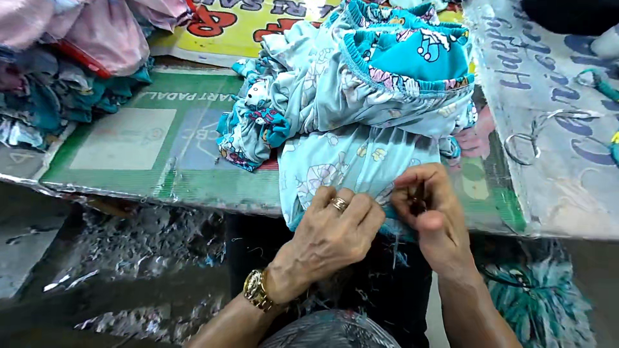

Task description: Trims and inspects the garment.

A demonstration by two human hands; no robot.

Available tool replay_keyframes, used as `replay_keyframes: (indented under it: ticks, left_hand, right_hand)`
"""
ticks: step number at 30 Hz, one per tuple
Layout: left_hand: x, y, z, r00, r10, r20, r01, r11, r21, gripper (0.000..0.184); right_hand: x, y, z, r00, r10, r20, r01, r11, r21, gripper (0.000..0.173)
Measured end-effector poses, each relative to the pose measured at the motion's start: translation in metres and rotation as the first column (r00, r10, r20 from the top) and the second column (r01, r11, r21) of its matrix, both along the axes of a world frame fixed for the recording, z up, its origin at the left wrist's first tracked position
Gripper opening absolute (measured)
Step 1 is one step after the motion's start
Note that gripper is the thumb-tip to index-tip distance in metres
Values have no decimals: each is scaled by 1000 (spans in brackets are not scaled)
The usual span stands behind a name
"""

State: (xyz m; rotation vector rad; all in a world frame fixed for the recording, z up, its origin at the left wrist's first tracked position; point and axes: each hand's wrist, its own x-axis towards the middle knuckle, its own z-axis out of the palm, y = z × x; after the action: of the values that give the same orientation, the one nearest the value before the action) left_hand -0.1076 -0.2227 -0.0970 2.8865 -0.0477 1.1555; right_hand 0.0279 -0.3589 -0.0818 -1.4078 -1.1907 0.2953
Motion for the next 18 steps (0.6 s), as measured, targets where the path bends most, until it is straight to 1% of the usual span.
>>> replay_keyframes:
  ticks: [1, 2, 5, 7, 9, 11, 13, 15, 18]
  left_hand:
    - [-2, 2, -2, 1000, 7, 1, -7, 1000, 18, 15]
    - [-5, 3, -3, 1000, 9, -2, -9, 1000, 27, 16]
    - [-15, -2, 2, 1000, 11, -14, -10, 1000, 30, 15]
    - [-25, -5, 3, 999, 34, -9, -34, 999, 40, 14]
    - [-34, -3, 2, 996, 82, -29, -82, 996, 22, 15]
    - [-39, -1, -2, 993, 106, -49, -108, 993, -37, 20]
    - [-40, 0, -5, 995, 92, -36, -95, 990, -101, 27]
    - [-34, -6, -4, 996, 91, 20, -88, 987, -134, 33]
    - [-16, -15, -2, 991, 113, 66, -105, 987, -121, 26]
  right_hand:
    - [0, 0, -1, 999, 19, -33, -19, 1000, -10, 53]
    - [-1, -2, 0, 998, 35, -61, -35, 999, -9, 51]
    - [1, -9, -1, 993, 55, -104, -53, 998, 19, 40]
    - [4, -16, -1, 995, 54, -83, -52, 998, 20, 34]
    - [4, -22, -2, 999, 18, -32, -19, 1000, -20, 32]
    - [3, -29, -4, 1000, -3, 5, 3, 998, -59, 33]
    - [2, -33, -4, 1000, -4, 10, 5, 998, -66, 32]
    - [2, -34, -5, 999, 1, -54, -3, 999, -35, 28]
    - [3, -31, -7, 989, -7, -151, 11, 1000, 23, 26]
